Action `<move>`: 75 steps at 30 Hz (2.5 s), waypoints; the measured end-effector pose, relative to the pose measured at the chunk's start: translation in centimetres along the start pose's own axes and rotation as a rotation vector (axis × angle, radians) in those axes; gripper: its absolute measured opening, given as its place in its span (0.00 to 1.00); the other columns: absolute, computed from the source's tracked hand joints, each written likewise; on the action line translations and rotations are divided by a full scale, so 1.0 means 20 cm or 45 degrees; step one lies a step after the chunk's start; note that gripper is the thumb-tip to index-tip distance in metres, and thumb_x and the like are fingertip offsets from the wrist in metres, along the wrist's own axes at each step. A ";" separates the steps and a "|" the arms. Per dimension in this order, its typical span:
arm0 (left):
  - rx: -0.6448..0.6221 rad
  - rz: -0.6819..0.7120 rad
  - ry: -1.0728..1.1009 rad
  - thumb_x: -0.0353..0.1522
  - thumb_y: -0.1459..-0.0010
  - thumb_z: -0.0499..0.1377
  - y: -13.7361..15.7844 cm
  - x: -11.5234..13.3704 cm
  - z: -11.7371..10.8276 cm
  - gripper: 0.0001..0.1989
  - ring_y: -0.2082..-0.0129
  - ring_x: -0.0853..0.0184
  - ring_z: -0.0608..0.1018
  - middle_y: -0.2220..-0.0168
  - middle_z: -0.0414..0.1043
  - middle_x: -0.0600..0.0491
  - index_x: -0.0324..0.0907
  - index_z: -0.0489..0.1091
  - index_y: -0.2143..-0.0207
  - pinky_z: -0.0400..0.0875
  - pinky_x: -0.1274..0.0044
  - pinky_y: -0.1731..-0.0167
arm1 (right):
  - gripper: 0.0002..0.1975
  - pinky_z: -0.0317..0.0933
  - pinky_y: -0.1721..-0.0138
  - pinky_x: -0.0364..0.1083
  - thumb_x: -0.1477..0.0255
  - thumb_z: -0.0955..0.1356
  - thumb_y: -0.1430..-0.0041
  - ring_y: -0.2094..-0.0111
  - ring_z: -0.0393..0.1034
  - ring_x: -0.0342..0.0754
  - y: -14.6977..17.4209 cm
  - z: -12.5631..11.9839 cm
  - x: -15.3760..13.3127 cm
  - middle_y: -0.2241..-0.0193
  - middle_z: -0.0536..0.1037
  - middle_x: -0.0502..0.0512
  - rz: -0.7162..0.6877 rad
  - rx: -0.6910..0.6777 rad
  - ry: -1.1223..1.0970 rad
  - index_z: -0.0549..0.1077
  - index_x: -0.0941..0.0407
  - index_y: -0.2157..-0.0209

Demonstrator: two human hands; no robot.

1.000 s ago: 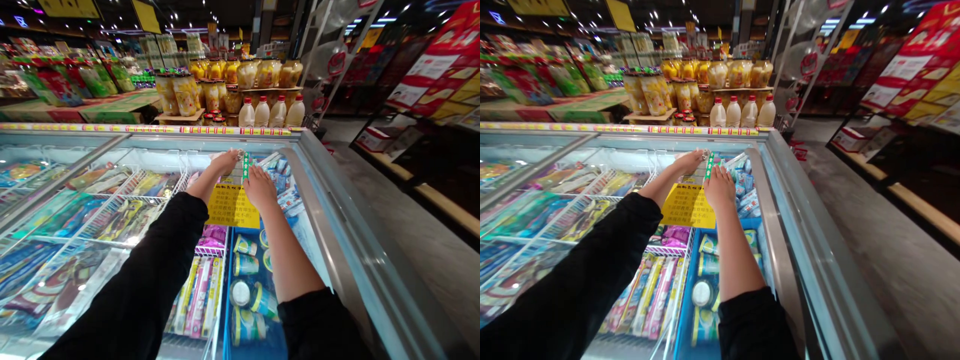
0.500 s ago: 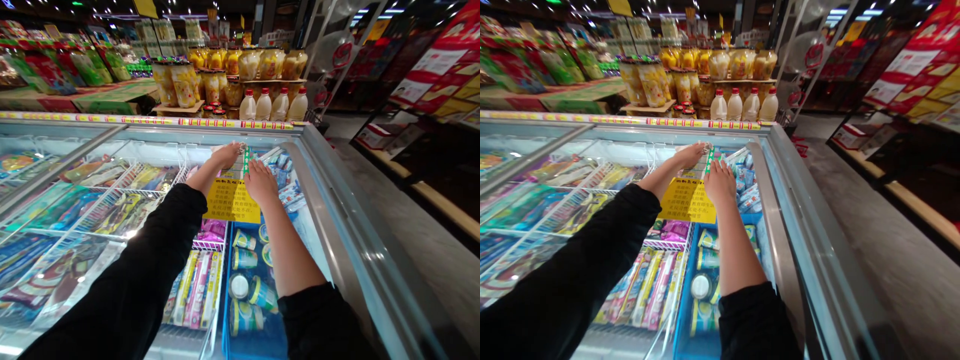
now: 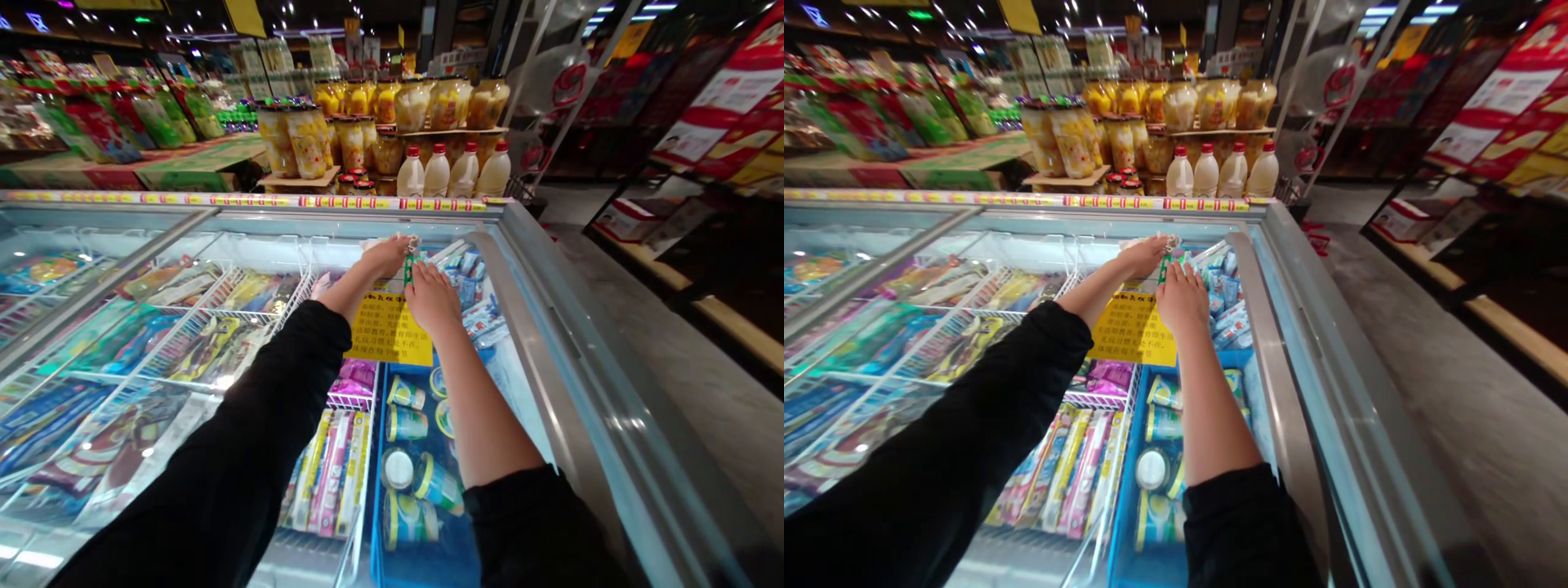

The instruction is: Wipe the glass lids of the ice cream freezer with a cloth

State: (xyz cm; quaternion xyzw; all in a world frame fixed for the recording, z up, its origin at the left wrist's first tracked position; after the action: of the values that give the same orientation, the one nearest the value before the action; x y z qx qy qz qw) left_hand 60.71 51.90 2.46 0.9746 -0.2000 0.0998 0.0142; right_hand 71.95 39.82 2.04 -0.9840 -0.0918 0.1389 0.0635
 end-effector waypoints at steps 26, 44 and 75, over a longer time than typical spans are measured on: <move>0.039 -0.059 0.002 0.29 0.24 0.42 0.00 -0.07 -0.04 0.26 0.23 0.58 0.56 0.24 0.53 0.42 0.37 0.56 0.27 0.55 0.68 0.27 | 0.30 0.44 0.25 0.53 0.71 0.56 0.25 0.24 0.51 0.54 0.02 -0.01 0.00 0.25 0.59 0.58 0.008 0.016 0.009 0.61 0.63 0.27; 0.102 -0.104 0.012 0.29 0.26 0.44 -0.01 -0.10 -0.05 0.27 0.26 0.58 0.64 0.27 0.61 0.42 0.41 0.58 0.27 0.60 0.68 0.30 | 0.31 0.42 0.24 0.55 0.70 0.55 0.25 0.23 0.47 0.53 0.01 0.00 0.02 0.24 0.56 0.58 0.003 -0.030 0.048 0.57 0.63 0.25; 0.107 -0.151 -0.003 0.29 0.26 0.42 -0.04 -0.39 -0.11 0.28 0.26 0.56 0.63 0.26 0.60 0.43 0.42 0.55 0.26 0.60 0.62 0.29 | 0.31 0.41 0.24 0.55 0.70 0.54 0.25 0.23 0.46 0.53 -0.30 0.02 0.06 0.24 0.55 0.54 0.045 -0.093 0.035 0.55 0.61 0.24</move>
State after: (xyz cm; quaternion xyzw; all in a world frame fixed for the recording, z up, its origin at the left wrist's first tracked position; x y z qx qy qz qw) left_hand 53.68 55.81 3.00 0.9846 -0.1376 0.1058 -0.0210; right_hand 72.02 45.98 2.14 -0.9889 -0.0787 0.1229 0.0266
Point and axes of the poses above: each hand's wrist, its own y-axis away from the middle knuckle, its own z-axis out of the palm, x = y × z, the point moved 4 cm from there along -y, towards the middle knuckle
